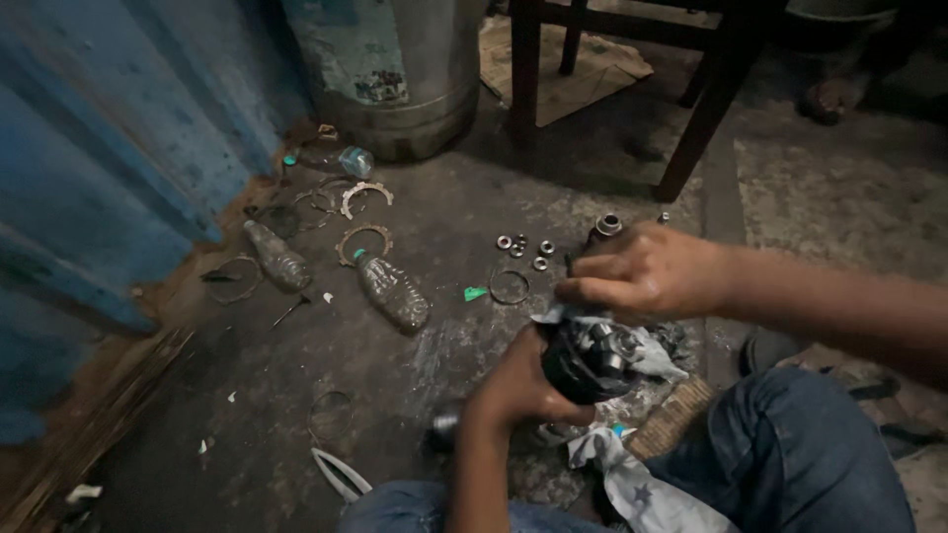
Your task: The person sits on the floor and cleans a disassembled driveshaft and other mechanical components using a white cloth. They wipe the shaft, a cylindrical housing, and their hands repeatedly, handling the parts one at a time.
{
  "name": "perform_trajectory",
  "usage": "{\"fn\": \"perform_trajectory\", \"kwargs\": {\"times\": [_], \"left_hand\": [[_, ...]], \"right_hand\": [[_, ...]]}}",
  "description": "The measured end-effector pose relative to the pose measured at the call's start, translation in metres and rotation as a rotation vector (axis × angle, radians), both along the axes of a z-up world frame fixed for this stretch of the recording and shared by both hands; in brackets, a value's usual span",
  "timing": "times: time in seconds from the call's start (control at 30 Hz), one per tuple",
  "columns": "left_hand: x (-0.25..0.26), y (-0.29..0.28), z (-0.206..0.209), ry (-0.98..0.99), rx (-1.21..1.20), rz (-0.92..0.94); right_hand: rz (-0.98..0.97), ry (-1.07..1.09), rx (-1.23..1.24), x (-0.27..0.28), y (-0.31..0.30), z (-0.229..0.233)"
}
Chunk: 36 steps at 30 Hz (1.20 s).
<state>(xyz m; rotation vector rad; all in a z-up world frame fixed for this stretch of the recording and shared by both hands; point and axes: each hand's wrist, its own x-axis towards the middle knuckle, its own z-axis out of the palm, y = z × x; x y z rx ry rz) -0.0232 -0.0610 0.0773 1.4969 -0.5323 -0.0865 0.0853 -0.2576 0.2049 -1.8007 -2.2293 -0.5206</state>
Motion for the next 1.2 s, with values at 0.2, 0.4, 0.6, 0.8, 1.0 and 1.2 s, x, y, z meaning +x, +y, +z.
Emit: {"fn": "perform_trajectory", "kwargs": {"times": [0.2, 0.4, 0.6, 0.8, 1.0, 1.2], "left_hand": [[-0.004, -0.001, -0.08, 0.48, -0.426, 0.032], [-0.008, 0.012, -0.033, 0.222, -0.339, -0.078], [0.003, 0.014, -0.013, 0.18, -0.035, -0.086], [-0.002, 0.027, -0.01, 0.105, -0.157, 0.035], [0.004, 0.031, -0.011, 0.128, -0.257, 0.007], [-0.001, 0.03, -0.007, 0.163, -0.252, 0.272]], "right_hand": [[0.149, 0.186, -0.187, -0.012, 0.045, 0.047], [-0.114, 1.336, 0.142, -0.012, 0.06, 0.024], [-0.223, 2.028, 0.642, -0.029, 0.049, -0.039], [-0.2, 2.095, 1.037, -0.032, 0.053, -0.037], [-0.485, 1.013, 0.688, -0.046, 0.005, -0.016], [-0.284, 1.189, 0.62, -0.062, -0.009, -0.014]]}}
